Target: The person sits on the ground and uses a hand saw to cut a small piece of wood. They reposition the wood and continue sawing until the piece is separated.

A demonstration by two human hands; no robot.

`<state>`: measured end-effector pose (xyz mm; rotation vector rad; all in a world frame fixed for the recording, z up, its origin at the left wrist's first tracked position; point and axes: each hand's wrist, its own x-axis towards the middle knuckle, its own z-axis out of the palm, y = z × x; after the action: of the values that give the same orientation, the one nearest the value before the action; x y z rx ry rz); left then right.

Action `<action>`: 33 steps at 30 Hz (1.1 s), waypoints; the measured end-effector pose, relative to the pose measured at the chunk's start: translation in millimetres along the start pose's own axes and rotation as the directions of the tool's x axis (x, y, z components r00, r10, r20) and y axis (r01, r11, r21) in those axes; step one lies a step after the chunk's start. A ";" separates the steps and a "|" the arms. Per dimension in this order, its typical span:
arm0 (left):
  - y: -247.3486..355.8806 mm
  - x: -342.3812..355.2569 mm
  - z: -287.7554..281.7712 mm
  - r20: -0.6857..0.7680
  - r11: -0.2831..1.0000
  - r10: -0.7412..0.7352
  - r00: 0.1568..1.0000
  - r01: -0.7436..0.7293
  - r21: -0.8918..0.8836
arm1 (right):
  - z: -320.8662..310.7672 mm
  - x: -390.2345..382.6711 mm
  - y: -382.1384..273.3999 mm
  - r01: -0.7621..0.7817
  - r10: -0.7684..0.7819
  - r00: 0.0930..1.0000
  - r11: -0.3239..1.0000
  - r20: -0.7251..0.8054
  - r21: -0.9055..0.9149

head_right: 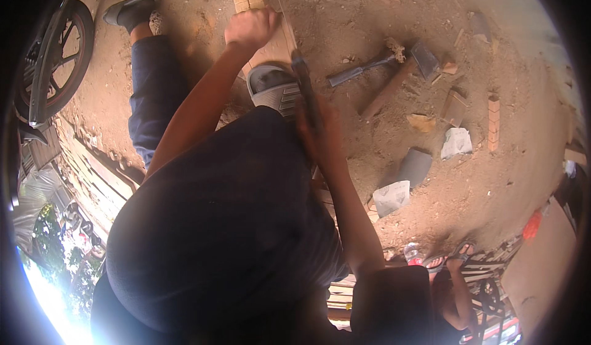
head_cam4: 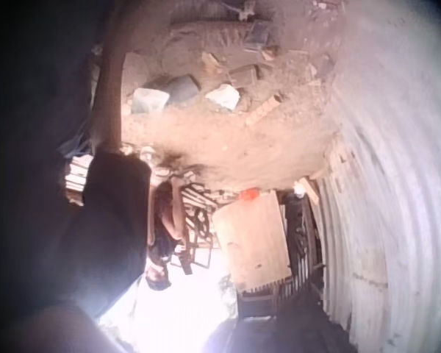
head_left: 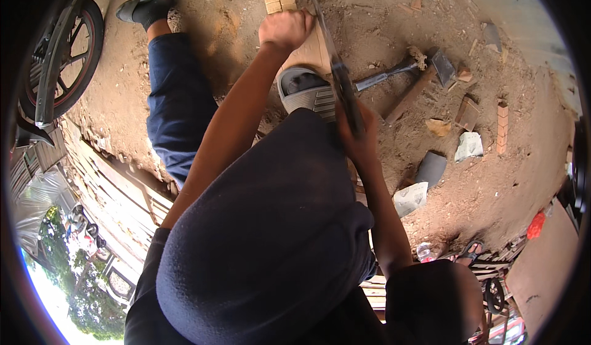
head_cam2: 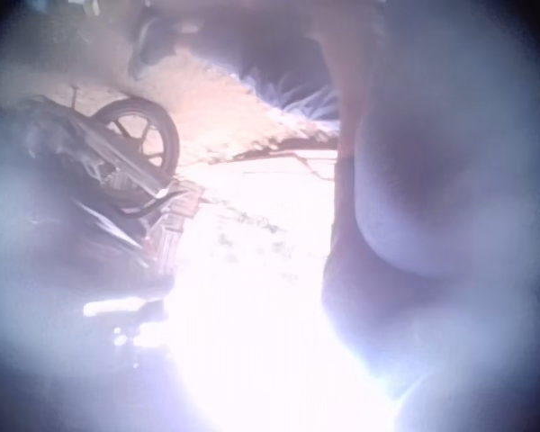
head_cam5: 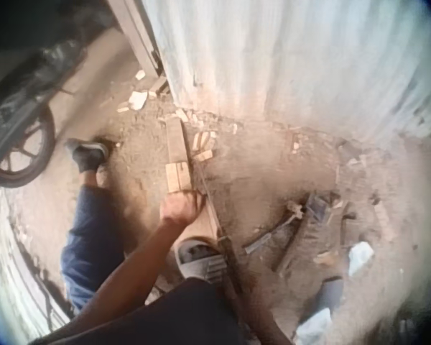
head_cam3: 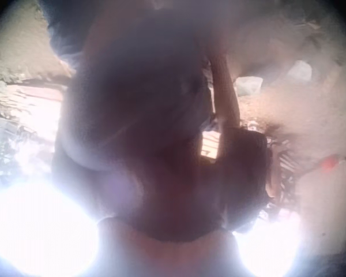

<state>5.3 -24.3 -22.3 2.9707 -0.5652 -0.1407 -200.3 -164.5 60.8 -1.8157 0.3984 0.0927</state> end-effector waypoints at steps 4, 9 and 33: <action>13.1 2.8 -17.2 0.173 0.999 -0.049 0.984 0.048 0.010 | 14.1 39.8 -15.1 0.096 -0.094 0.994 0.994 -0.051 0.057; 11.2 -2.6 -7.4 -0.034 0.999 0.044 0.998 -0.044 0.007 | -2.4 -23.3 18.8 0.122 -0.119 0.992 0.988 -0.041 0.094; 2.1 11.4 -25.7 0.207 1.000 0.003 0.978 -0.003 0.000 | -20.5 -31.4 5.3 0.004 -0.005 0.999 1.000 0.050 0.025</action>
<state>18.0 -28.0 2.6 2.9752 -0.5913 -0.4544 -234.3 -178.1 70.1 -1.7867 0.3587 0.1291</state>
